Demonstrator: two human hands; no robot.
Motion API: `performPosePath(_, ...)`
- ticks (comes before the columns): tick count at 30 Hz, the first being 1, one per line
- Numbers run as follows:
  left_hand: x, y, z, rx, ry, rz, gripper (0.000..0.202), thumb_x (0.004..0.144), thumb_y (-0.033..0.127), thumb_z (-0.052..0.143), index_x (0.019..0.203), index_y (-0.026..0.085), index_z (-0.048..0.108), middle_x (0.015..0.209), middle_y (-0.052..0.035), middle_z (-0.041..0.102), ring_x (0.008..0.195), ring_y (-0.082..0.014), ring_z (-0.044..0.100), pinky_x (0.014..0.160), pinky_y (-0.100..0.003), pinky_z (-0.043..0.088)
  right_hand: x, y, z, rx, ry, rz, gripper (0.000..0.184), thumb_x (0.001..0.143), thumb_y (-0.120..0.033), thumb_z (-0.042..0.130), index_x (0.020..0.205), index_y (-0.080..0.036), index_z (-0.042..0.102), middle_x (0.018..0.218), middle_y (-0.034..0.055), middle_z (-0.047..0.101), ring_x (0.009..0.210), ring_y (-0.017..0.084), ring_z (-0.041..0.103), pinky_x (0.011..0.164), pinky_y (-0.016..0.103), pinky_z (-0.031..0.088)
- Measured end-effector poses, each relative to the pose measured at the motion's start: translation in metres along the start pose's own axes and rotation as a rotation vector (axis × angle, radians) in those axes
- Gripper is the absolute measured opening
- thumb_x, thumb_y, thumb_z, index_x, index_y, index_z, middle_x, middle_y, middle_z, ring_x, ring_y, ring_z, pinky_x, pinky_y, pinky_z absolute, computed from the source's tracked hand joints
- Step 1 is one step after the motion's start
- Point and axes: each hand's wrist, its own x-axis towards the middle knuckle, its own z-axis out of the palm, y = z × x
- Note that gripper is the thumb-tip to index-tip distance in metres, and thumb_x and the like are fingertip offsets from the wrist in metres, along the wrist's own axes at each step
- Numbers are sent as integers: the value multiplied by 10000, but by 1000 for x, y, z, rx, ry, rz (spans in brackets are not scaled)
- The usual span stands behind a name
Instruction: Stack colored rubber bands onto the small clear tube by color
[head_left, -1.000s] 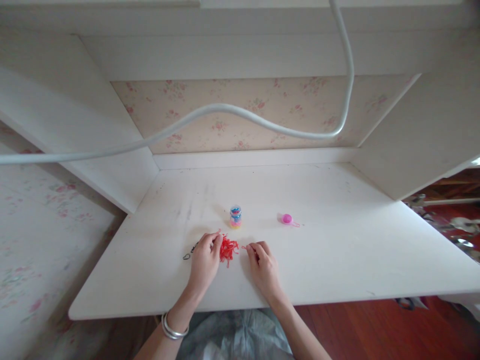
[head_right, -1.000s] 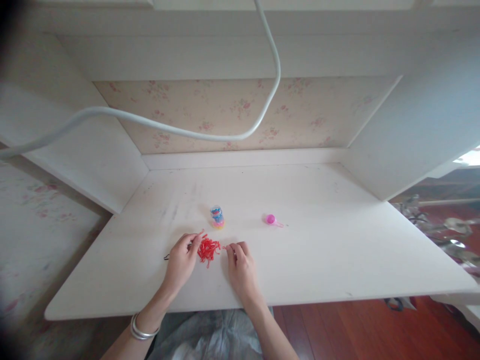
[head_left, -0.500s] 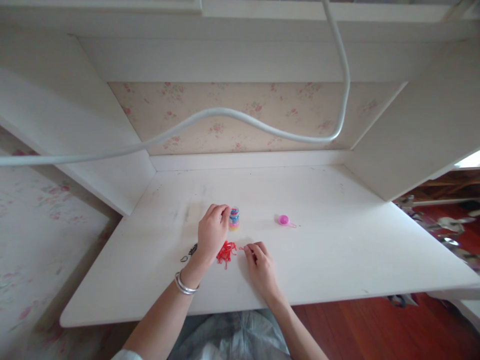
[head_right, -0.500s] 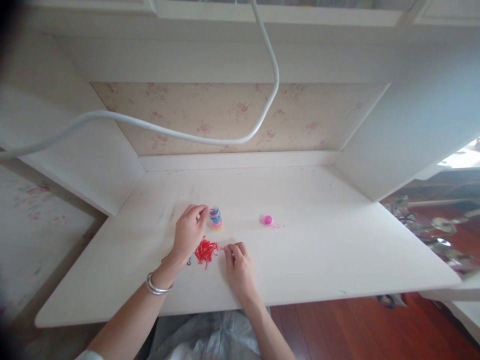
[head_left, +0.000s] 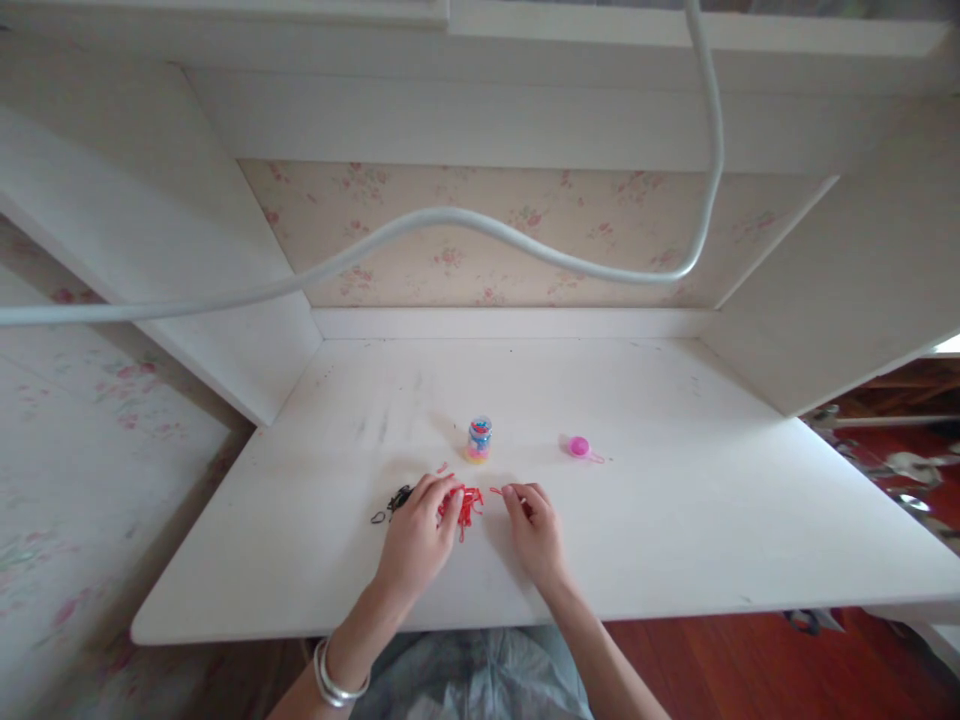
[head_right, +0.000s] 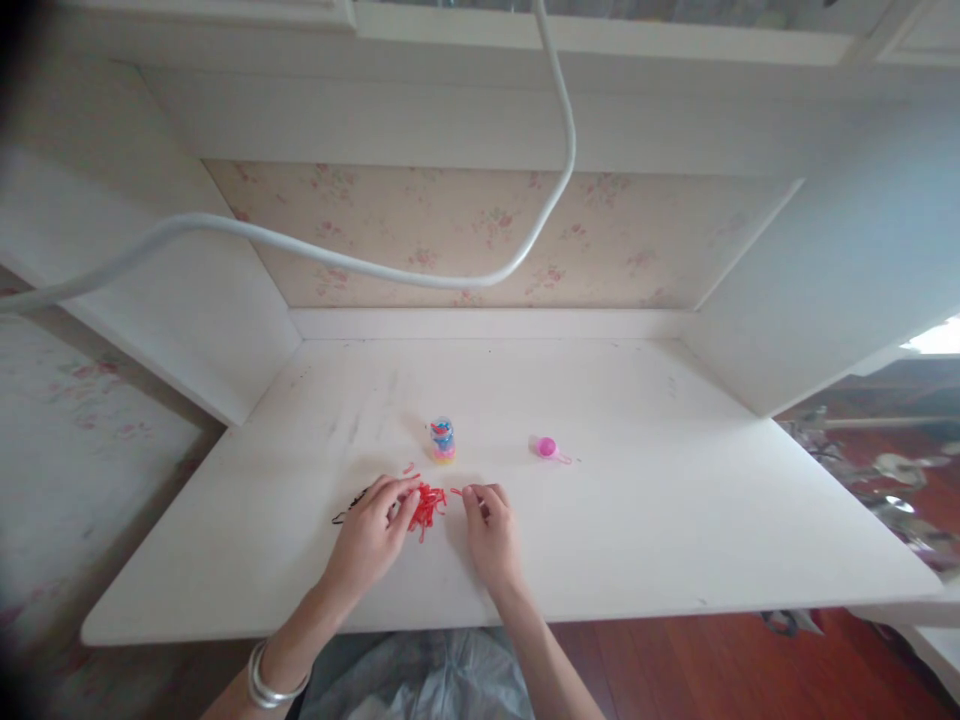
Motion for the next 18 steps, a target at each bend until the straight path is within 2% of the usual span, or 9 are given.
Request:
performPosePath(2, -21, -8, 8, 109, -18, -9, 218, 922, 311, 432, 1049, 232, 591, 1006, -51, 628, 872, -157, 638, 733, -254, 509, 10, -10, -2, 22, 54, 13, 381, 907, -476, 439, 810, -184, 664, 753, 30, 595, 599, 127, 507, 545, 242, 411)
performPosePath(4, -38, -16, 17, 221, -30, -31, 219, 919, 312, 433, 1061, 232, 580, 1010, -55, 625, 803, -154, 652, 648, -239, 508, 23, -25, -4, 21, 99, -8, 367, 899, -474, 456, 805, -183, 658, 759, 29, 595, 608, 124, 502, 551, 239, 411)
performPosePath(7, -52, -25, 27, 322, -41, -37, 193, 924, 280, 419, 1031, 230, 572, 995, -46, 621, 729, -136, 650, 576, -219, 484, 43, -49, -5, 10, 141, -81, 340, 899, -454, 465, 817, -187, 658, 808, 35, 602, 649, 122, 519, 579, 237, 422)
performPosePath(12, -54, -33, 33, 387, -37, 44, 198, 923, 199, 404, 1008, 240, 578, 957, -31, 625, 753, -131, 642, 551, -200, 449, 67, -74, 0, -67, 168, -215, 318, 913, -414, 455, 826, -187, 660, 856, 32, 601, 622, 99, 522, 585, 229, 432)
performPosePath(18, -53, -33, 32, 417, -69, 9, 180, 915, 190, 414, 933, 236, 587, 919, -16, 628, 670, -115, 631, 509, -207, 414, 75, -77, 4, -230, 141, -301, 345, 924, -424, 427, 855, -192, 673, 883, 41, 612, 572, 90, 513, 585, 236, 429)
